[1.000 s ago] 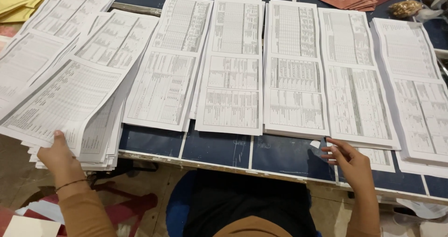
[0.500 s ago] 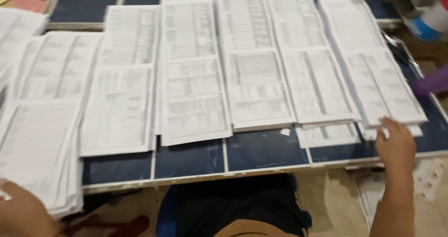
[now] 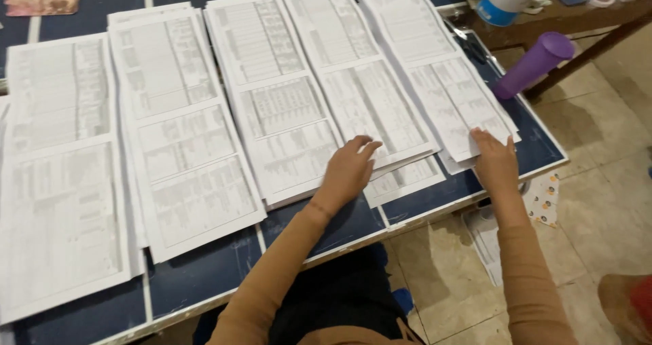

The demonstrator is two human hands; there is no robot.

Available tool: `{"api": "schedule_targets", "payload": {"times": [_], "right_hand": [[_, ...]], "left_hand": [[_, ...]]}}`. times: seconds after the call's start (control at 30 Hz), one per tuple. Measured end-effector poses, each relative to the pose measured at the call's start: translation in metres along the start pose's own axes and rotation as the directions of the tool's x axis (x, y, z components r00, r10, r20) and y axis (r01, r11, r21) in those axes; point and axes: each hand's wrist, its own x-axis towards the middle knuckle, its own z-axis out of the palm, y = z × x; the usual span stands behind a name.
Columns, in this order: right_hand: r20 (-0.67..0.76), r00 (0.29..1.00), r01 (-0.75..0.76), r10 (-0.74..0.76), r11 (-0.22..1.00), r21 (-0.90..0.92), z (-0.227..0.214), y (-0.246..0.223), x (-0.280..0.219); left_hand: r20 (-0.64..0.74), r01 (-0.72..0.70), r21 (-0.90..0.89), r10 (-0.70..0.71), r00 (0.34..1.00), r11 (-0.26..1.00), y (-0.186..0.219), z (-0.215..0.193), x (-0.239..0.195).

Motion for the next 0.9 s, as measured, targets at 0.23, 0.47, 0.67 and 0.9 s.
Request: {"api": "schedule_targets", "payload": {"times": [0.23,0.47,0.67,0.9], "right_hand": [[-0.063,0.982,-0.174,0.180,0.980,0.094,-0.016,0.024,-0.026],[-0.226,0.950,-0.132,0.217,0.931,0.341,-0.069,-0.013,0.014],[-0.067,0.978,-0.170,0.196,0.944,0.282,-0.072,-0.039,0.034],[0.110,0.969,-0.248,0.223,0.905,0.346,-0.079,-0.037,0.030]], "left_hand": [[0.290,0.050,0.217,-0.113,0.950,0.975,0.034,0.039,0.044],[0.384,0.040,0.190,-0.112,0.917,0.981,0.048,0.032,0.034],[0.398,0.073,0.090,-0.103,0.912,0.993,-0.022,0.084,0.052],[0.335,0.148,-0.033,-0.129,0.933,0.988,-0.015,0.066,0.046]]}}
